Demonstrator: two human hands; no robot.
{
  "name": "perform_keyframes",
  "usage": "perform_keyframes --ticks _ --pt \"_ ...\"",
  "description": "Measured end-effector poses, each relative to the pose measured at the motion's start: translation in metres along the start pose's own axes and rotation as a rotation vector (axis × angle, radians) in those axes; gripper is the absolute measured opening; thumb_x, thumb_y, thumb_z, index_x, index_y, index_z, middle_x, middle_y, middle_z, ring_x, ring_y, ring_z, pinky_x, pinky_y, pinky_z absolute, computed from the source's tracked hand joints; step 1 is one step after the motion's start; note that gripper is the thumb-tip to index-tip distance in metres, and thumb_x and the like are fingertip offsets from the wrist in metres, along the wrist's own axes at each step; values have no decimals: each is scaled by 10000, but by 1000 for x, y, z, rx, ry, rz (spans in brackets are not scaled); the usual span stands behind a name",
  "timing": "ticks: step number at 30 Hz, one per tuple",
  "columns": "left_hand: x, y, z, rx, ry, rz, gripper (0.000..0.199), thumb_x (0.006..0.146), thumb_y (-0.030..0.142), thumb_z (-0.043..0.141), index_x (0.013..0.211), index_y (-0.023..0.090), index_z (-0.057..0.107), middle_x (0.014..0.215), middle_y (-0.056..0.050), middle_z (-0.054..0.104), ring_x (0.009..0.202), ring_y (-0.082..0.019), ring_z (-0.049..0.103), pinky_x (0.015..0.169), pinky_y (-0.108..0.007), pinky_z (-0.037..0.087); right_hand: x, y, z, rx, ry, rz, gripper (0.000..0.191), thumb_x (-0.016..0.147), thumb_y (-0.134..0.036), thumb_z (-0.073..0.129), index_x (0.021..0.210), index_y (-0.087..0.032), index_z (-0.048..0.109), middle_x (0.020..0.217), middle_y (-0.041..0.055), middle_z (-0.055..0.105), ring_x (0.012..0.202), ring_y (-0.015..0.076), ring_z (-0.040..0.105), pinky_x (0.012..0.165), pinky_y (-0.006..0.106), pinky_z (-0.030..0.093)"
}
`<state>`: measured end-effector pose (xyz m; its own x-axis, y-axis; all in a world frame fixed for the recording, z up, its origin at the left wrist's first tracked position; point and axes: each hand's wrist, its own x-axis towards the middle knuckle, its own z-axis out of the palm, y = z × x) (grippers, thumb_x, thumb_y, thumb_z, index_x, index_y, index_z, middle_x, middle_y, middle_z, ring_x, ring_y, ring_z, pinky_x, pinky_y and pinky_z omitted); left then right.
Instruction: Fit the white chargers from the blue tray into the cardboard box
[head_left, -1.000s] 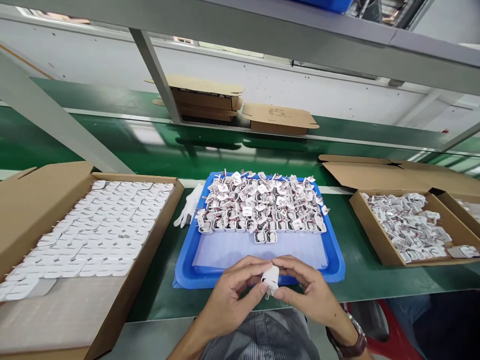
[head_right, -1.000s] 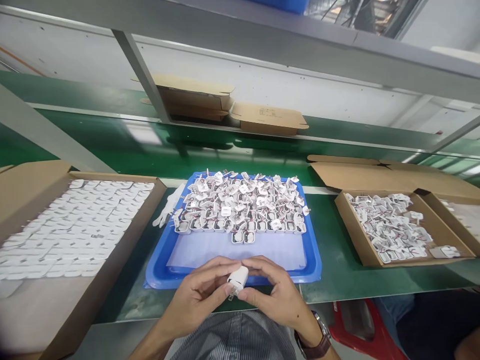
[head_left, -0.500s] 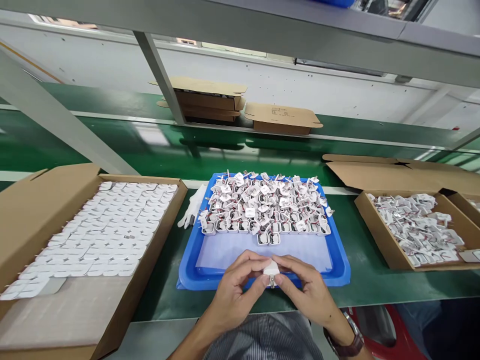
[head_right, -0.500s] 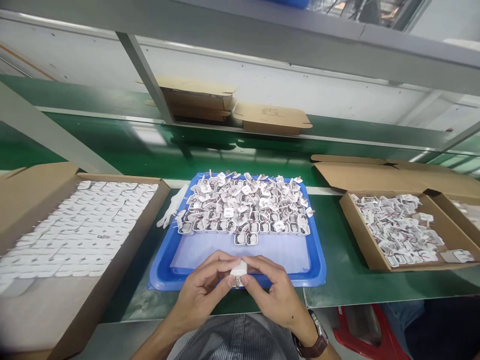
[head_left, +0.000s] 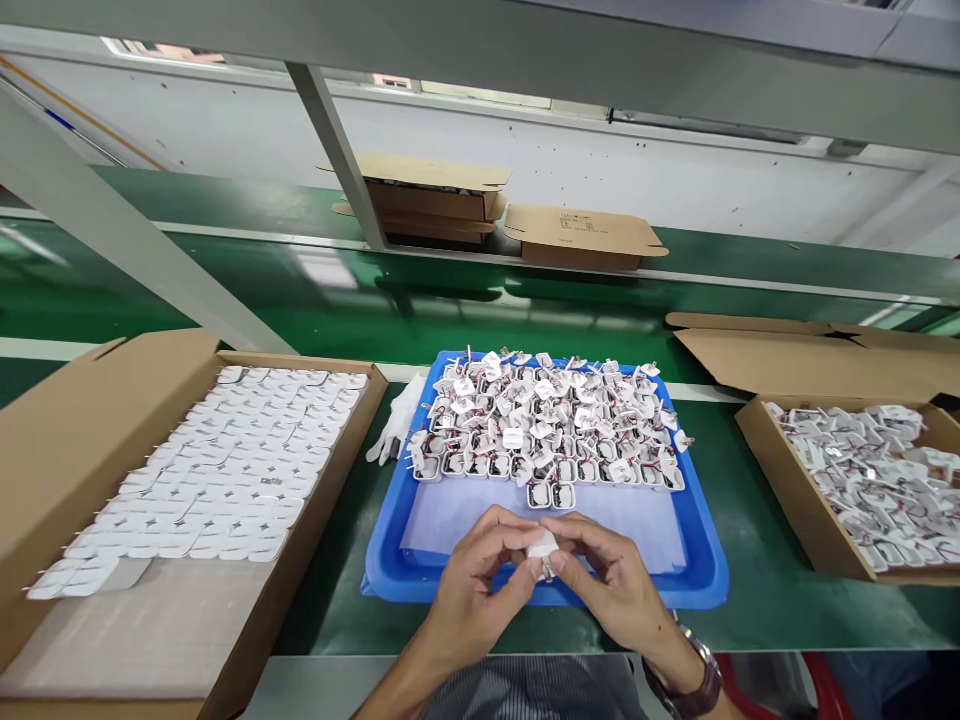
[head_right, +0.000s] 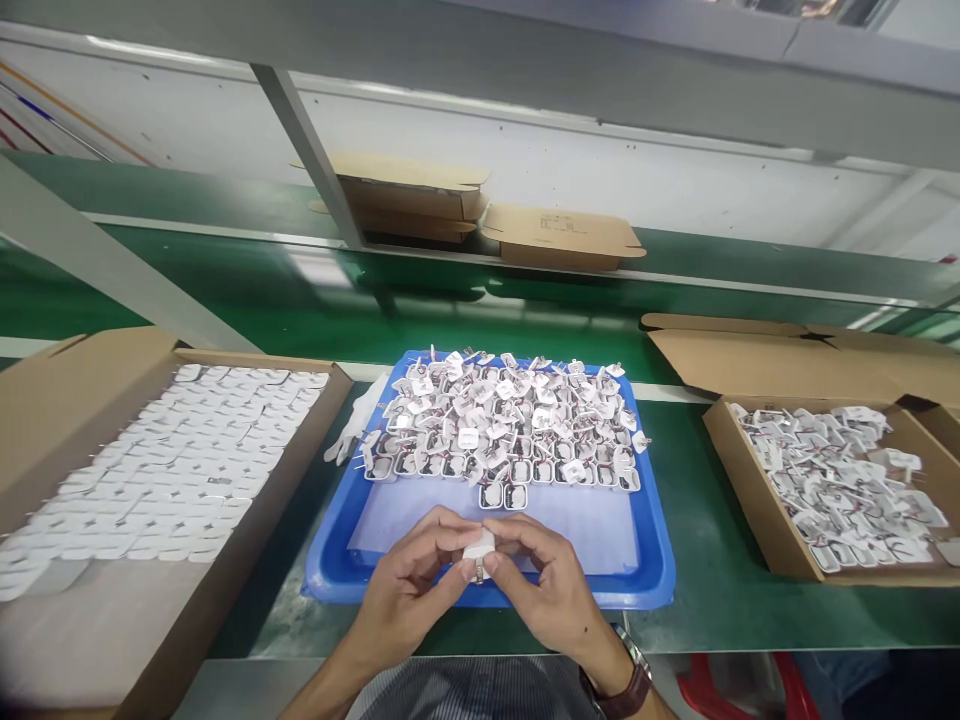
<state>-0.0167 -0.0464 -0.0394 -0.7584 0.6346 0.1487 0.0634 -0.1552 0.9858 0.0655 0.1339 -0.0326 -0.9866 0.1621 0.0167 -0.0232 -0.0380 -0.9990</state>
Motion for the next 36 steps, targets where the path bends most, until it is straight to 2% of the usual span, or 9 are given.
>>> perform_keyframes --ticks 5,9,14,17,22,25,28,32,36 --pt "1 5 0 -7 -53 -39 306 1033 209 626 1302 335 701 1188 -63 627 916 -156 655 790 -283 568 1 2 -2 39 18 50 266 993 -307 733 1252 -353 775 1149 28 788 980 163 782 888 276 644" --pt "2 6 2 -50 -36 -73 301 1014 196 658 1265 346 724 1196 -56 632 977 -161 666 831 -275 579 -1 3 -2 83 23 90 288 995 -295 734 1265 -387 770 1169 15 773 1028 162 780 928 262 628" --pt "2 1 4 -86 12 -98 282 1002 207 682 1239 349 739 1163 -43 636 938 -142 662 814 -259 582 -2 2 -1 96 -29 80 382 1018 -301 702 1377 -431 698 1287 27 730 1182 189 740 1035 307 592" --pt "1 0 4 -53 25 -103 269 999 207 687 1224 343 746 1156 -43 645 929 -141 660 818 -261 585 -1 2 0 93 -29 82 379 1026 -295 687 1375 -441 694 1298 21 720 1198 183 731 1042 302 584" --pt "2 2 1 30 -7 -102 312 1017 205 660 1274 365 736 1178 -47 668 944 -148 679 843 -269 604 -1 1 0 38 24 104 315 1010 -321 703 1319 -375 734 1184 26 748 1091 176 743 978 287 605" --pt "2 3 0 83 -72 -115 426 1019 199 645 1394 400 670 1318 -66 652 1137 -203 694 973 -332 609 -2 1 0 16 66 148 326 1010 -376 698 1333 -339 724 1194 40 759 1093 196 737 992 314 603" --pt "2 0 1 121 -67 -124 562 946 170 725 1437 428 633 1442 -67 596 1314 -265 642 1047 -370 597 -2 3 1 21 101 191 402 1001 -425 709 1392 -339 684 1286 48 762 1155 213 730 1045 340 583" --pt "5 -7 4 99 -8 -120 505 917 144 737 1346 405 687 1380 -57 602 1232 -250 686 978 -347 634 0 3 0 56 85 235 431 1020 -504 661 1415 -333 671 1331 59 773 1218 234 731 1073 361 576" --pt "6 -8 10 112 42 -76 443 897 107 741 1267 347 711 1270 -54 635 1158 -227 693 954 -337 633 1 6 -4 -15 101 230 452 1024 -566 616 1378 -300 709 1372 81 761 1300 270 700 1123 396 554"
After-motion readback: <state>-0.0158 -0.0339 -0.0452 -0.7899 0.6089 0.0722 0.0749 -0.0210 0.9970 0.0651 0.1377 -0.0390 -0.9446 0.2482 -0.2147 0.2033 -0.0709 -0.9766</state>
